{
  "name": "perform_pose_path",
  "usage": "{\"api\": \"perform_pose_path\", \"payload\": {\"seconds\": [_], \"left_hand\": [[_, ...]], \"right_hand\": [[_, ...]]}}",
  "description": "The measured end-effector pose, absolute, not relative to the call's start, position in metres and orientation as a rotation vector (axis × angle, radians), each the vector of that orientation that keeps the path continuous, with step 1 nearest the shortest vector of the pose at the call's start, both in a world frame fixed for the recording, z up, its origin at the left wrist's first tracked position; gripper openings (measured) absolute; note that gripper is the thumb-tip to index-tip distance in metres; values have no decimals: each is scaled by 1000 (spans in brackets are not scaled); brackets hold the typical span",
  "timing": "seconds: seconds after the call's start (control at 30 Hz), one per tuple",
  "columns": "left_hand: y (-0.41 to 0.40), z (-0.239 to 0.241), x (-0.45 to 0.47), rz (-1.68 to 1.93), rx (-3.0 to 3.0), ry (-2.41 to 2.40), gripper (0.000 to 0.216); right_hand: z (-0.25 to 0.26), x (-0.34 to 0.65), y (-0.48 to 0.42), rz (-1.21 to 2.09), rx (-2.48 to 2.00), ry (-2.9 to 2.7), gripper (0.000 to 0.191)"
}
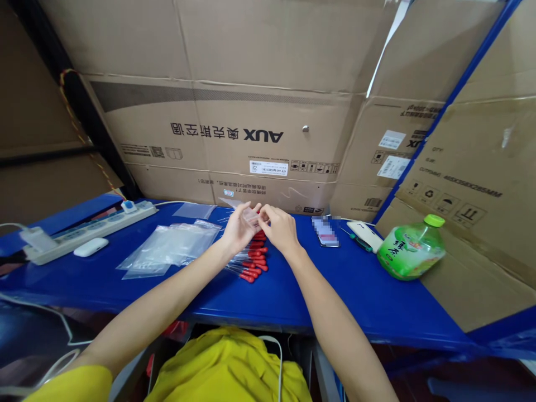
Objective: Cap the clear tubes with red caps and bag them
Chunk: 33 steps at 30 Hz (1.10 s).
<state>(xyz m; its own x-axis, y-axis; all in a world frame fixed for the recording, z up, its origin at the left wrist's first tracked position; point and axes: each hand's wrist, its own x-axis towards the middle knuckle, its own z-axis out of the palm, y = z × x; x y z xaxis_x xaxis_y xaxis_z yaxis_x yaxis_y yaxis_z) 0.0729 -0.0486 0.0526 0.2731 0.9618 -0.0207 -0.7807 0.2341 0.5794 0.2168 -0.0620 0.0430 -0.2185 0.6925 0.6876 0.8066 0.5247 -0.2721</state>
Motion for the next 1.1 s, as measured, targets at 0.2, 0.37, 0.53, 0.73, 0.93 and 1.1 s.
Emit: {"api": "perform_pose_path", "payload": {"seconds": [0.2,0.37,0.53,0.73,0.93,1.1], "left_hand": [[-31,55,55,1426,328,457,10],[-23,58,43,1477,279,384,13],[-15,55,38,1504,246,381,11],[-11,55,33,1547,212,380,7],[-12,56,33,1558,182,338,13],[-13,55,35,1551,176,318,17]], "right_hand": [[24,253,-37,-95,-1504,-2041,21],[-2,269,-21,98,-1718,-2129,14],[-2,271,-18,264,-1618,-2092,10],[25,266,-30,220,-1263,-1822,15],[47,236,-58,37,-943,-1599,10],[43,212,-72,1,-843,-1690,8]]}}
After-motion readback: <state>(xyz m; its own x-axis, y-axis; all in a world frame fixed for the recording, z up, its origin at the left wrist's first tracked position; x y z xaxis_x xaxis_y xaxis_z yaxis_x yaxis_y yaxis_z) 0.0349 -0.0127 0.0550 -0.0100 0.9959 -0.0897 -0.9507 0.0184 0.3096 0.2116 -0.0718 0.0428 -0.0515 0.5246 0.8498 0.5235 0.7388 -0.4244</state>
